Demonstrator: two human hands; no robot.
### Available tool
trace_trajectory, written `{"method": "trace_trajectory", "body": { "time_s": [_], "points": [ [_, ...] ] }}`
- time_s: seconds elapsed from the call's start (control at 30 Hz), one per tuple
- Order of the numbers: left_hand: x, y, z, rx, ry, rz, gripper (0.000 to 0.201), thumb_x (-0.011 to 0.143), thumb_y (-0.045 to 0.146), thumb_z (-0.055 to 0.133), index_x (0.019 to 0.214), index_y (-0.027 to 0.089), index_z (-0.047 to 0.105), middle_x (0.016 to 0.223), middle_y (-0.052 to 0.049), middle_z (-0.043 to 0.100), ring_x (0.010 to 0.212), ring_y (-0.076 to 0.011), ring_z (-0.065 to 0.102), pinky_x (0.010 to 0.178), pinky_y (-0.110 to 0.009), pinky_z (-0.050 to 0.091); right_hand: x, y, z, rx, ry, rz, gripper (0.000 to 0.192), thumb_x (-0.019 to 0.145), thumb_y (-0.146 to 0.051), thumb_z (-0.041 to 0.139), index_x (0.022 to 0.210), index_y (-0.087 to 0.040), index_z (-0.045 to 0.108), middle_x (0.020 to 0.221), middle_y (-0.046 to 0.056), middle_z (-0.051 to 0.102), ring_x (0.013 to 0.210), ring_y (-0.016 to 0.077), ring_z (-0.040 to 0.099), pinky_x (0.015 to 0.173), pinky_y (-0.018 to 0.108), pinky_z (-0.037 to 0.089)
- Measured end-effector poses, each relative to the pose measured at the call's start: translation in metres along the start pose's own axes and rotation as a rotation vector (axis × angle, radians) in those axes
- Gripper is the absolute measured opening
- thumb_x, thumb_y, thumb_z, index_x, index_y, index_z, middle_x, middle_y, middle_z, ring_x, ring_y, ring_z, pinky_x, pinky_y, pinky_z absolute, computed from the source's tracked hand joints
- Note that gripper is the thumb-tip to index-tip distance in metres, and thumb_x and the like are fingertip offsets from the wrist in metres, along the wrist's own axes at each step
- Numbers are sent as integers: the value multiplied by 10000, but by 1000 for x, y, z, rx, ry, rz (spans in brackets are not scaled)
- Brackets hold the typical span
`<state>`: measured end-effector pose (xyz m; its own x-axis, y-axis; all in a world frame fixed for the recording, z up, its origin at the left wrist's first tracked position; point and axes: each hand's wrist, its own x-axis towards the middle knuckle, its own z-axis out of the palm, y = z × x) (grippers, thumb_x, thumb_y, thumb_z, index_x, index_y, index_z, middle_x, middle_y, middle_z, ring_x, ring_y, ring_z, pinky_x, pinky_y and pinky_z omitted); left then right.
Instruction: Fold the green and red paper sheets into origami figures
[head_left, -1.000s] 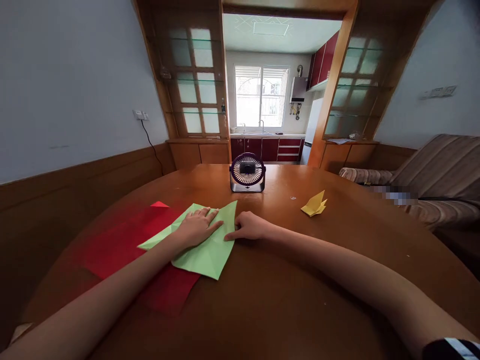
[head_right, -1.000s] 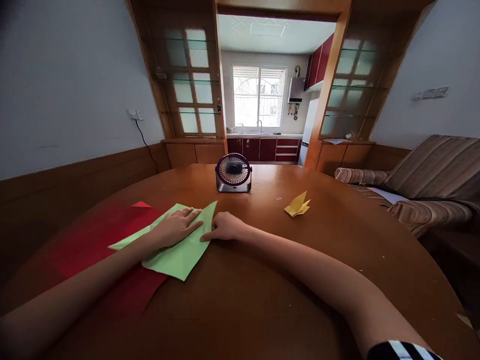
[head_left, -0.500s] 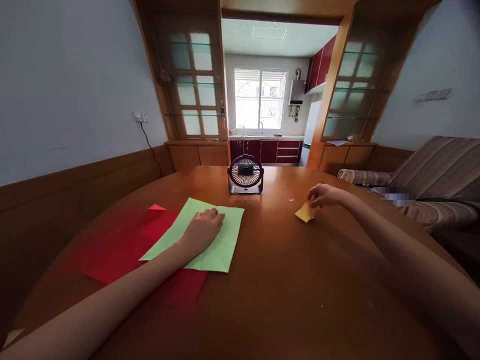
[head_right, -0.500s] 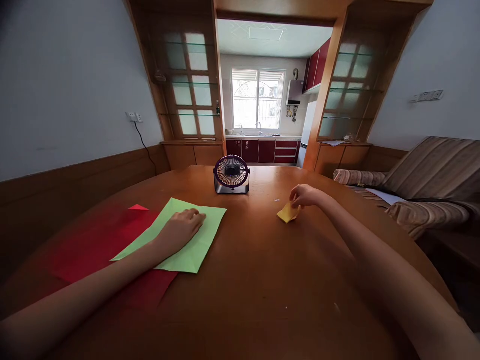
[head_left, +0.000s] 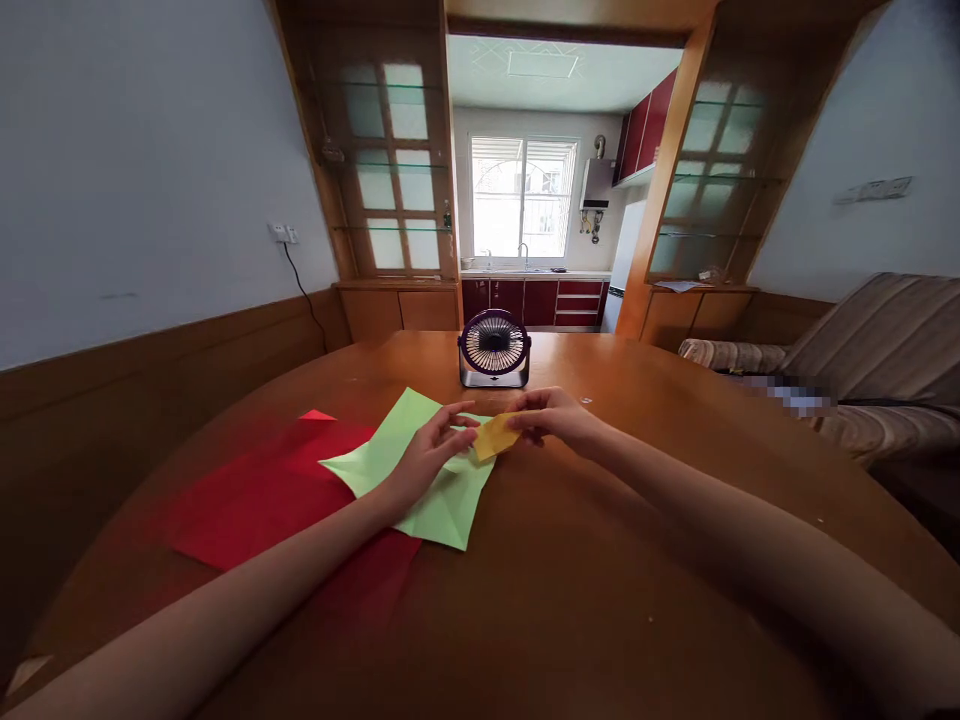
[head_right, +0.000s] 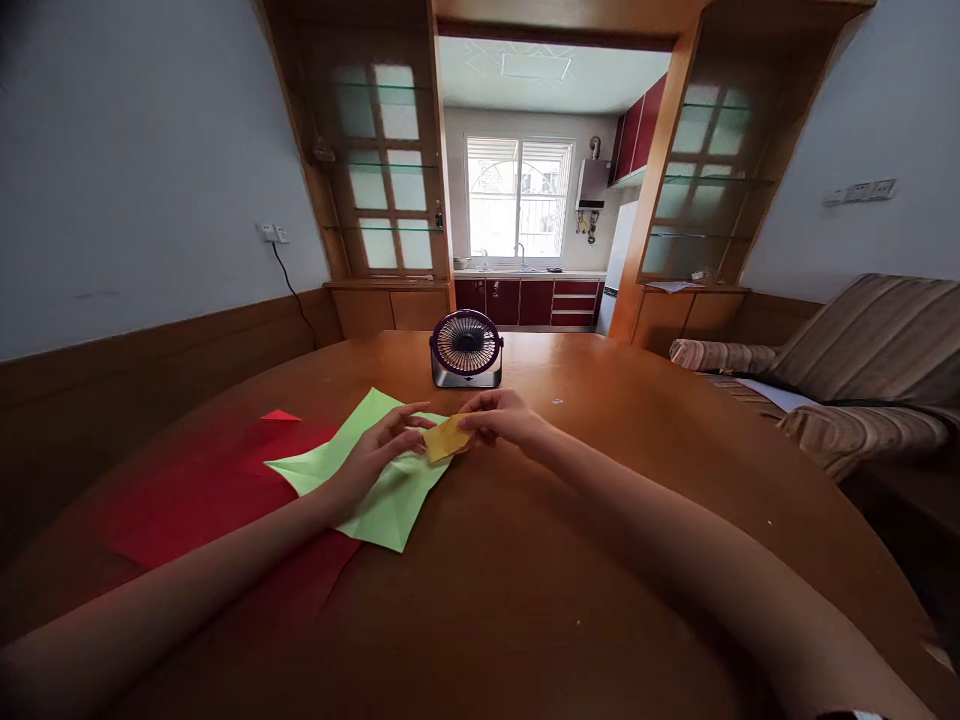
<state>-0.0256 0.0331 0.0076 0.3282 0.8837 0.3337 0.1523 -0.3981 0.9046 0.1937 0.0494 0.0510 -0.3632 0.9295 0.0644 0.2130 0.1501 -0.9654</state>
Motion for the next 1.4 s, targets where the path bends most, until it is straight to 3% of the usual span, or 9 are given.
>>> {"method": "trace_trajectory", "body": {
  "time_s": [0.17,0.37,0.57,0.7,0.83,1.03,1.2,1.3,1.4],
  "points": [
    [0,-17,-1,-307,140,-170,751,621,197,789,1303,212,476,1085,-71,613,766,-142,653,727,-315,542,13,30,18,98,76,-239,225,724,-245,720,924,-170,648,889,41,691,737,132,633,682,269,526],
    [2,-26,-4,-378,155,-200,534,594,157,752,1114,152,634,1024,-67,680,888,-172,650,766,-277,514,5,59,20,26,157,-463,245,813,-279,602,1050,-231,639,1254,60,575,1090,191,581,957,365,462],
    [0,-23,-3,-484,134,-251,422,599,151,712,1021,157,697,940,-31,705,799,-143,636,723,-252,488,-6,64,26,-98,173,-543,332,831,-319,642,1151,-236,608,1091,54,634,970,178,576,903,352,460],
    [-1,-20,-3,-527,95,-249,391,632,190,752,1018,158,702,945,-38,710,823,-155,645,751,-266,491,-12,59,29,-194,27,-574,472,834,-328,647,1287,-249,543,1093,57,573,891,163,541,841,341,470],
    [-2,-19,-4,-573,90,-261,354,634,203,790,972,145,706,910,-40,712,826,-152,651,765,-259,495,-15,59,29,-254,47,-601,337,804,-316,687,1119,-205,644,1023,60,544,859,163,532,802,333,476],
    [-1,-21,-6,-597,149,-247,359,627,190,810,969,138,713,911,-46,717,829,-150,657,761,-243,502,-14,64,32,-302,162,-659,248,841,-249,616,1079,-190,650,984,68,568,838,167,553,771,340,497],
    [-1,-24,-6,-606,173,-238,388,619,202,827,984,140,709,901,-47,724,809,-147,666,741,-233,511,-11,66,35,-350,218,-695,132,831,-234,638,958,-210,665,1018,73,551,965,201,561,862,382,483],
    [-1,-24,-5,-573,159,-244,425,609,233,845,996,137,696,903,-56,728,783,-149,671,719,-239,513,-7,68,33,-272,230,-639,86,804,-263,670,863,-203,653,1049,71,546,1022,212,548,932,407,442],
    [-1,-24,-4,-523,166,-244,452,593,262,862,988,130,688,889,-61,730,766,-149,671,707,-241,510,-4,70,31,-116,180,-533,181,762,-341,707,806,-189,618,1037,62,555,1018,215,541,927,387,425]
  ]
}}
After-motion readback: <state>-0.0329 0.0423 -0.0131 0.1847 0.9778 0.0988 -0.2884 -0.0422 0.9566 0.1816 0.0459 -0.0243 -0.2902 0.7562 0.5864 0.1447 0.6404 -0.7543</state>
